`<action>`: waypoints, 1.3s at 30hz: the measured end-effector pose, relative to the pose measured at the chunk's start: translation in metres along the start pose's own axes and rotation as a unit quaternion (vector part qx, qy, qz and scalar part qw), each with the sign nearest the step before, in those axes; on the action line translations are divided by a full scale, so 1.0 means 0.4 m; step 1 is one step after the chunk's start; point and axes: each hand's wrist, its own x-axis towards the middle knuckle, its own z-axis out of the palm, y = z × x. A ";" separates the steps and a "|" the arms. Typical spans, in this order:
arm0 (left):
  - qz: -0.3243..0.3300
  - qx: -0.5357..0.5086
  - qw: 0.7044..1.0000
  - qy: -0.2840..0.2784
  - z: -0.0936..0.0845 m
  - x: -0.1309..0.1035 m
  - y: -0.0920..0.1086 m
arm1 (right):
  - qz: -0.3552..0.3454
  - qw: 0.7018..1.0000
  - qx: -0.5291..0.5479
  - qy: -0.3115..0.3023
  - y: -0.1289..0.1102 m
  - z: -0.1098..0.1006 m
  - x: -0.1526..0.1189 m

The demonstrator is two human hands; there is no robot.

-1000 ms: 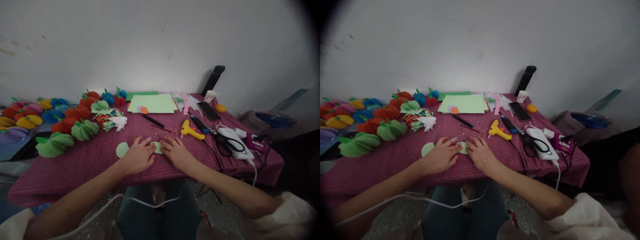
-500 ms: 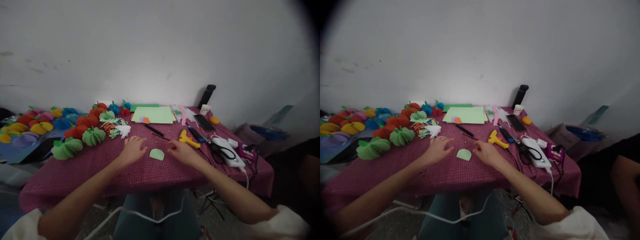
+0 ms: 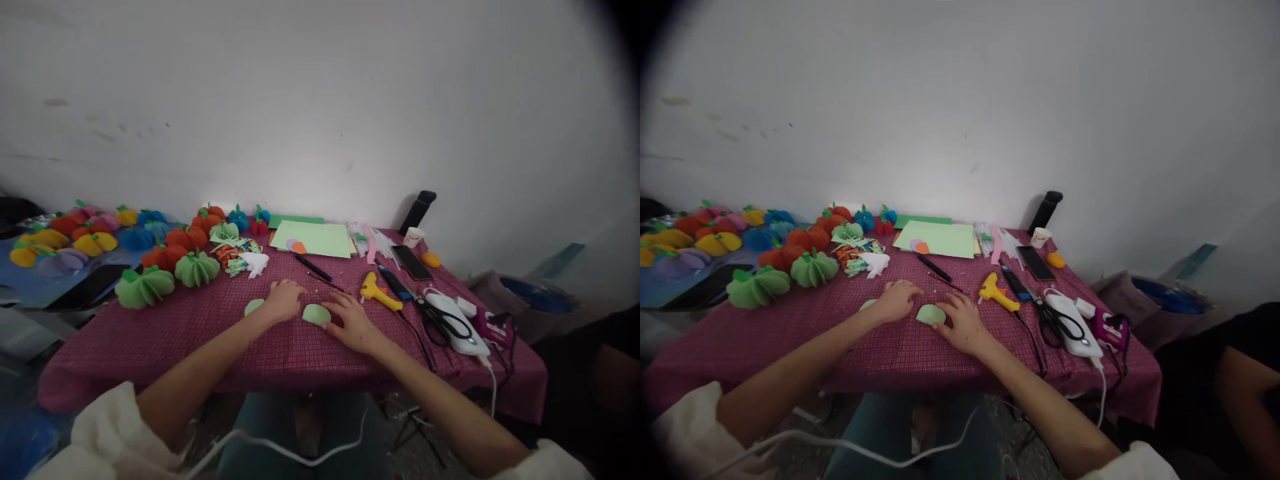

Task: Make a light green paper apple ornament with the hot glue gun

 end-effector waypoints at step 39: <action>0.047 -0.099 0.993 -0.030 0.022 -0.003 0.005 | 0.067 0.979 0.161 -0.106 0.027 0.019 0.084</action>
